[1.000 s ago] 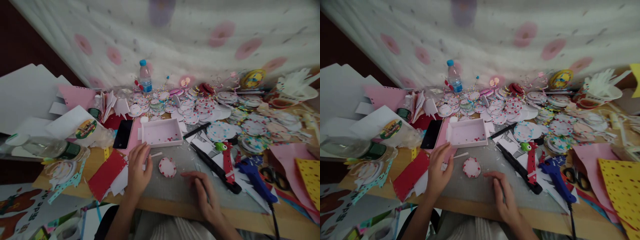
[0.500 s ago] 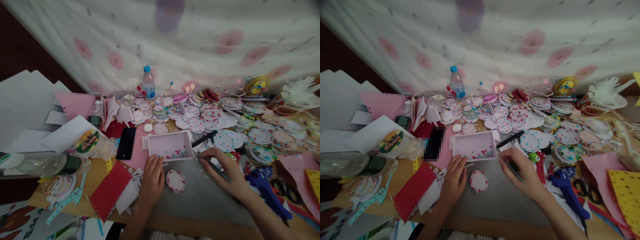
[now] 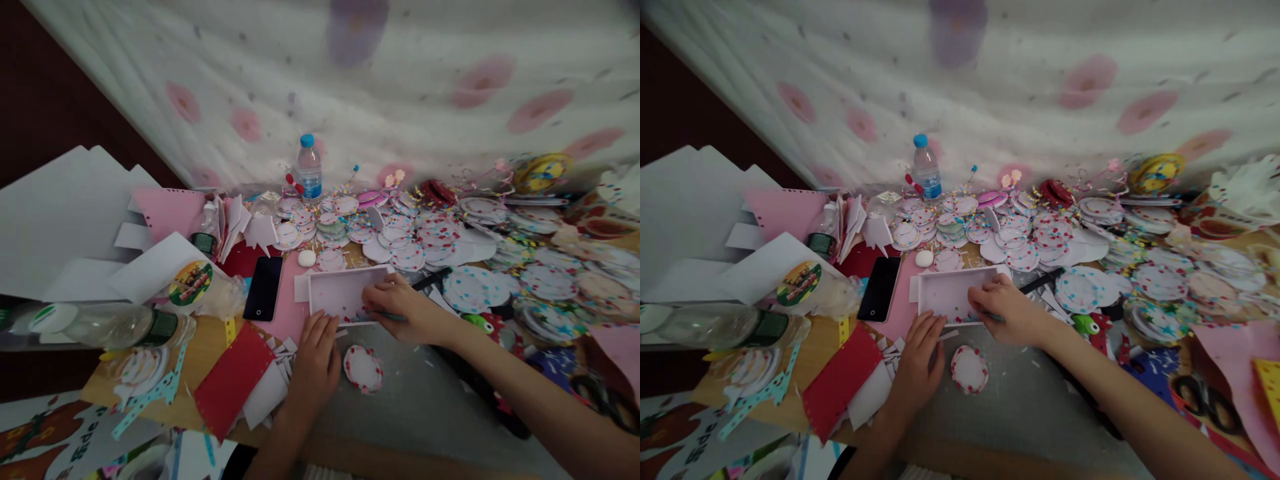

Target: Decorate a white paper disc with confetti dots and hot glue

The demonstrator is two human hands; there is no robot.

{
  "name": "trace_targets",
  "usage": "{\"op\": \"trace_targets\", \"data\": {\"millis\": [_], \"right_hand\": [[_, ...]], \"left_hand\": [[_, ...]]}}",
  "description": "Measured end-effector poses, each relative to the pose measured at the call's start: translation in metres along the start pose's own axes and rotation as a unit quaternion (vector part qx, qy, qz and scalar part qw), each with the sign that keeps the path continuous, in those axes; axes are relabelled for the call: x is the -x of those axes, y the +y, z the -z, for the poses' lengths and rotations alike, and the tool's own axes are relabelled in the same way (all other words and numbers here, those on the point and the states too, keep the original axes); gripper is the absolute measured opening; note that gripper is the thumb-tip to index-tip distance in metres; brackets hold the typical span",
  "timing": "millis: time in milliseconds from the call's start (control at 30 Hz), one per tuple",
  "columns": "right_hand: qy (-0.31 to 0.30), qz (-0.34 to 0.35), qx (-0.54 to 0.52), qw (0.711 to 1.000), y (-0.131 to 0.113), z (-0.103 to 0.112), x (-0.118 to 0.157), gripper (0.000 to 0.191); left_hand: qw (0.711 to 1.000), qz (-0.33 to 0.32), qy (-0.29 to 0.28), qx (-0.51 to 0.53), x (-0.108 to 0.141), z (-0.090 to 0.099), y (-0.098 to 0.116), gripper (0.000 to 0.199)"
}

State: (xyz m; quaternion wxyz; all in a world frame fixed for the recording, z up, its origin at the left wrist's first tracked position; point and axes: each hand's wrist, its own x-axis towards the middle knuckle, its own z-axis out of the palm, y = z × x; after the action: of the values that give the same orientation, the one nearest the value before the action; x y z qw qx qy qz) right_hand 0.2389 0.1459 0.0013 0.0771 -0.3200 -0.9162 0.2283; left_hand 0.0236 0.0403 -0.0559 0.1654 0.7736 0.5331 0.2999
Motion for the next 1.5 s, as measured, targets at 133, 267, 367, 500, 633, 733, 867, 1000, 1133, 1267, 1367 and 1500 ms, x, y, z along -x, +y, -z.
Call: {"op": "trace_targets", "data": {"millis": [133, 267, 367, 500, 633, 733, 867, 1000, 1133, 1267, 1367, 1500], "right_hand": [[0.007, 0.005, -0.022, 1.0, 0.003, -0.005, -0.006, 0.014], [0.019, 0.004, -0.02, 1.0, 0.004, -0.007, -0.009, 0.015], [0.024, 0.001, 0.002, 1.0, 0.005, -0.009, -0.01, 0.013], [0.034, -0.004, -0.017, 0.999, 0.006, -0.007, -0.008, 0.012], [0.085, -0.011, -0.068, 0.994, -0.002, 0.006, 0.001, 0.012], [0.129, -0.027, -0.093, 0.987, -0.013, 0.017, 0.012, 0.01], [0.142, -0.029, -0.081, 0.986, -0.017, 0.019, 0.018, 0.01], [0.081, -0.018, -0.052, 0.995, -0.006, 0.007, 0.004, 0.013], [0.036, -0.005, -0.048, 0.998, 0.004, -0.005, -0.013, 0.013], [0.039, -0.017, -0.049, 0.998, 0.008, -0.013, -0.019, 0.014], [0.057, -0.023, -0.061, 0.996, 0.007, -0.012, -0.016, 0.014], [0.106, -0.036, -0.104, 0.988, -0.003, 0.003, 0.0, 0.011]], "left_hand": [[1.0, 0.001, 0.001, 0.003, 0.0, 0.0, -0.001, 0.051], [1.0, 0.0, -0.001, 0.004, 0.0, 0.002, -0.002, 0.053], [1.0, -0.002, 0.0, 0.004, -0.001, 0.002, -0.002, 0.052], [1.0, -0.004, 0.003, 0.004, -0.002, 0.002, -0.003, 0.051], [1.0, -0.004, 0.001, -0.005, -0.003, 0.005, -0.002, 0.048], [1.0, -0.008, 0.003, -0.014, -0.006, 0.01, 0.001, 0.045], [0.999, -0.012, 0.037, -0.03, -0.013, 0.014, 0.008, 0.042], [0.996, -0.031, 0.073, -0.032, -0.015, 0.016, 0.018, 0.038], [0.995, -0.013, 0.103, -0.002, -0.002, 0.028, 0.033, 0.038], [0.99, 0.035, 0.126, 0.045, 0.02, 0.041, 0.043, 0.033], [0.987, 0.061, 0.128, 0.08, 0.035, 0.047, 0.047, 0.026], [0.98, 0.111, 0.102, 0.129, 0.042, 0.05, 0.051, 0.017]]}}
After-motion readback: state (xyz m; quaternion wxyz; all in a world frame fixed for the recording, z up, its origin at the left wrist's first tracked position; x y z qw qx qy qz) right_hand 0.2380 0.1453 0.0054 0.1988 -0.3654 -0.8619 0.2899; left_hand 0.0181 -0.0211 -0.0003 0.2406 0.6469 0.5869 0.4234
